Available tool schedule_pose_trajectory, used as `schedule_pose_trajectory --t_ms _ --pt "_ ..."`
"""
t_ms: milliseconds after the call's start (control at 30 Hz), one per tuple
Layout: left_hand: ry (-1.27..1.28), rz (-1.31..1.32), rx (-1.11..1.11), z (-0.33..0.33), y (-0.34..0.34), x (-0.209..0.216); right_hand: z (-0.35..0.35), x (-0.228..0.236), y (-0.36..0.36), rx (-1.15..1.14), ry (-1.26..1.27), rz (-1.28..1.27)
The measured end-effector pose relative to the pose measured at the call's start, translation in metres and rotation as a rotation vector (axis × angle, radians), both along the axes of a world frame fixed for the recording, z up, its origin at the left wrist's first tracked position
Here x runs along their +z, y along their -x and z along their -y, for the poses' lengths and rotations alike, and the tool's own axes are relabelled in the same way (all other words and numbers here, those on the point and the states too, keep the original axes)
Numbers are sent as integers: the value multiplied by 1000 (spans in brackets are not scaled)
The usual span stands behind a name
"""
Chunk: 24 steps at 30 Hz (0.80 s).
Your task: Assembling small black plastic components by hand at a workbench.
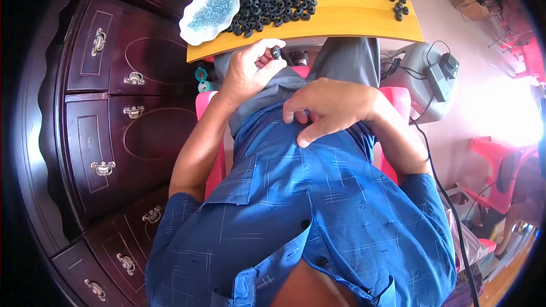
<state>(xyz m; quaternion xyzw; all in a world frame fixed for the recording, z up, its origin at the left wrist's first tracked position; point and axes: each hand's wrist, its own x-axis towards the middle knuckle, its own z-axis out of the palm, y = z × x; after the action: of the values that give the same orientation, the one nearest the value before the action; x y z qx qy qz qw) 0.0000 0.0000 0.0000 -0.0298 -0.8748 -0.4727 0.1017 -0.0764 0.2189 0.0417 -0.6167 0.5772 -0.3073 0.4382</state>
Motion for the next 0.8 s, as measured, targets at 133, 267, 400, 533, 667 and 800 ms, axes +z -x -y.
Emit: schedule_pose_trajectory --t_ms 133,267,400,533,667,800 --pt "-12 -24 9 -1 0 8 7 -15 -6 23 98 -22" --pt "-13 -29 8 1 -3 10 8 -33 4 -114 104 -223" --pt "-33 -50 1 4 -4 9 7 -29 11 -52 5 -71" --pt "-17 -23 8 1 -4 15 1 -11 14 -297 265 -64" --pt "-60 -28 -2 4 -4 13 -14 35 -4 -175 408 247" --pt "-25 -24 -8 0 -5 14 -26 65 -49 273 575 340"
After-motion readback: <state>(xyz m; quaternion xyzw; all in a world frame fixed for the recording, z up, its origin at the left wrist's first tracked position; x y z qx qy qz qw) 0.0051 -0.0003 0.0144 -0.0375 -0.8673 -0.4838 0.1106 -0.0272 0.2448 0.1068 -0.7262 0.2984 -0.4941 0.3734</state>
